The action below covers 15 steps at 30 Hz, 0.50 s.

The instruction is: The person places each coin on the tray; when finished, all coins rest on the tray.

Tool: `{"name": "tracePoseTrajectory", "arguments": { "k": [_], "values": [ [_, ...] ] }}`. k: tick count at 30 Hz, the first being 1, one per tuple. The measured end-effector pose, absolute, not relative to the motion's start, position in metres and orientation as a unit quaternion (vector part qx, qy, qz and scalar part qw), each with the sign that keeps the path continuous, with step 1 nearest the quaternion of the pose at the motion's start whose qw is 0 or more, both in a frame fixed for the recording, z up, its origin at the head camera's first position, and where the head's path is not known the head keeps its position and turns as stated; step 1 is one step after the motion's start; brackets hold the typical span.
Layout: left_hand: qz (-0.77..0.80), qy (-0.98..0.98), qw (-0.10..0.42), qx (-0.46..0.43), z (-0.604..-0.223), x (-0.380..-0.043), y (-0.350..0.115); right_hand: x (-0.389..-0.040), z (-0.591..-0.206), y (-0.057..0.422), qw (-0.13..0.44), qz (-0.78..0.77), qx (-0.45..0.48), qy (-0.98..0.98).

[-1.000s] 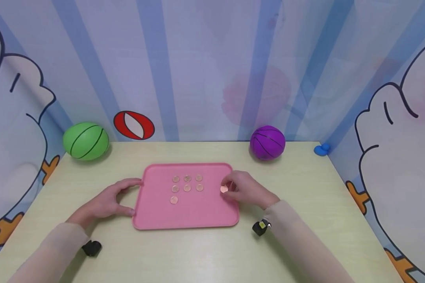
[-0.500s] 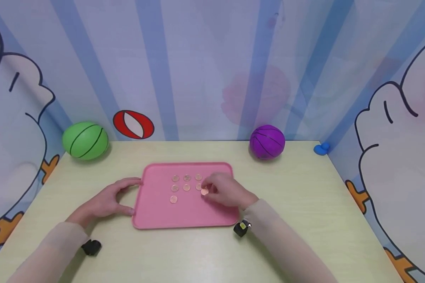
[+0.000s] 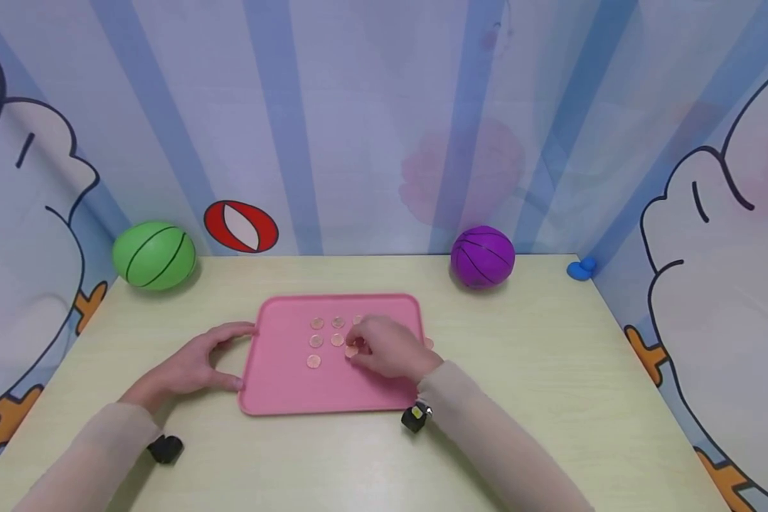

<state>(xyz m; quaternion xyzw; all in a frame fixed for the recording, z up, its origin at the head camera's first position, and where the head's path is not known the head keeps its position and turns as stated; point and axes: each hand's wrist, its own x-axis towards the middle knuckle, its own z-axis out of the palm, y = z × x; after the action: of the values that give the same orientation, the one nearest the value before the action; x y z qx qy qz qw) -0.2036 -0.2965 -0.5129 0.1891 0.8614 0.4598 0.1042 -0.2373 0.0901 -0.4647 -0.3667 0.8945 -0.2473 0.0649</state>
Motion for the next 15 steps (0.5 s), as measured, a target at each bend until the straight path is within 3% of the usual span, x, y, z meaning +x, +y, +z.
{"name": "tracePoseTrajectory", "arguments": {
  "k": [15],
  "values": [
    [0.454, 0.865, 0.105, 0.187, -0.513, -0.204, -0.297, -0.232, -0.470, 0.070, 0.085, -0.208, -0.359, 0.906]
  ]
}}
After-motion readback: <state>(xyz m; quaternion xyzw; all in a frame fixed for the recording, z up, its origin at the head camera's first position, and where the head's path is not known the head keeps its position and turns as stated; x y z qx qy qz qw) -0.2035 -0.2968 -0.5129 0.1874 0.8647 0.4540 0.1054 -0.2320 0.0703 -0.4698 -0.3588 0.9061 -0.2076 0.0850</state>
